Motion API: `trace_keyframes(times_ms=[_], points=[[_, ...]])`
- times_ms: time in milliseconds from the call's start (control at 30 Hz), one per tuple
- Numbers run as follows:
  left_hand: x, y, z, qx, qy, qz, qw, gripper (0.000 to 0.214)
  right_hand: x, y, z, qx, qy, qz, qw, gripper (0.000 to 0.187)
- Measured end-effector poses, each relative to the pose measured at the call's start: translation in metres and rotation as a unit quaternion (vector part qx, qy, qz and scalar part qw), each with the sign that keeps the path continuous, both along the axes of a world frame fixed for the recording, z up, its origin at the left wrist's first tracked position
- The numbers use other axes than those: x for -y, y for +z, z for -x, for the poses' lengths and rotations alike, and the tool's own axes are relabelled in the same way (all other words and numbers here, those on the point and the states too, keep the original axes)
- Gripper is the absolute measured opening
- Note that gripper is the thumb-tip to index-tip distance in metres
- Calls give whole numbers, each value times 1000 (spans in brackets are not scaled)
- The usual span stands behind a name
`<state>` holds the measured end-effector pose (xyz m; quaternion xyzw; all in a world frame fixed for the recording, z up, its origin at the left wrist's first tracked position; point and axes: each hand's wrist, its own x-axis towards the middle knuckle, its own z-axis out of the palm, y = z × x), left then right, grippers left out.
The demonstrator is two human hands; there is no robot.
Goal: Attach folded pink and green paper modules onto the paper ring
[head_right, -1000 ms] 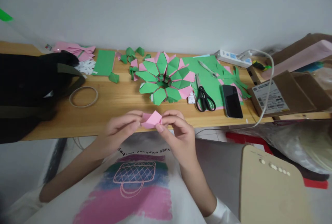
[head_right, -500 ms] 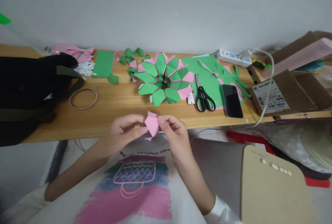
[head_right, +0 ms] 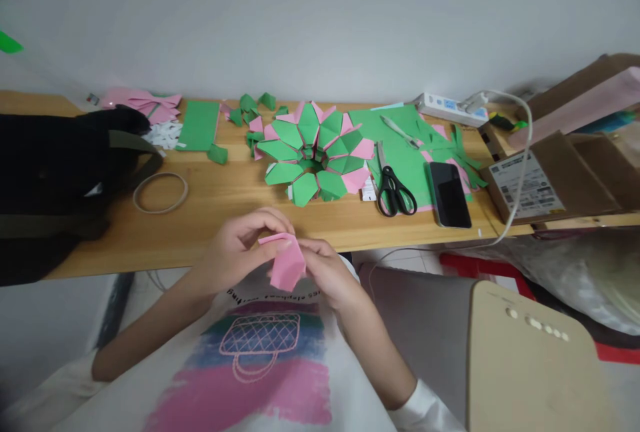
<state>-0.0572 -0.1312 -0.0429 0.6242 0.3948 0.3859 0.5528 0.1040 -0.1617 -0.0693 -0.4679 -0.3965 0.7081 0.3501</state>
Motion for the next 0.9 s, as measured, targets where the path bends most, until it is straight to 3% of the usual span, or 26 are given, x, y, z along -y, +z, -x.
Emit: trace_keyframes(times_ms=[67, 133, 200, 267, 300, 433, 467, 533, 600, 733, 900], points=[[1, 1, -2, -17, 10, 16, 1000, 12, -2, -4, -16, 73, -66, -55, 994, 27], [-1, 3, -2, -33, 24, 13, 999, 11, -6, -5, -35, 155, -158, -123, 967, 23], [-6, 4, -1, -39, 42, -7, 998, 11, -14, -3, -54, 233, -245, -194, 921, 19], [-12, 5, -1, -40, 63, -36, 997, 10, -24, 3, -69, 307, -279, -269, 869, 19], [-16, 6, -2, -45, 75, -51, 995, 10, -29, 6, -74, 360, -266, -327, 832, 20], [-28, 5, -8, -91, 101, -109, 985, 12, -55, 20, -84, 550, -66, -571, 606, 26], [-30, 5, -11, -103, 104, -120, 982, 13, -62, 22, -85, 555, -23, -595, 581, 26], [-33, 3, -14, -119, 102, -135, 978, 14, -74, 26, -86, 542, 37, -617, 569, 21], [-37, 2, -16, -126, 95, -136, 978, 14, -84, 29, -87, 519, 63, -627, 577, 16], [-44, 2, -12, -145, 89, -114, 979, 13, -93, 33, -83, 473, 78, -638, 602, 12], [-49, 10, -4, -170, 69, -90, 979, 13, -91, 35, -73, 465, 91, -632, 613, 16]])
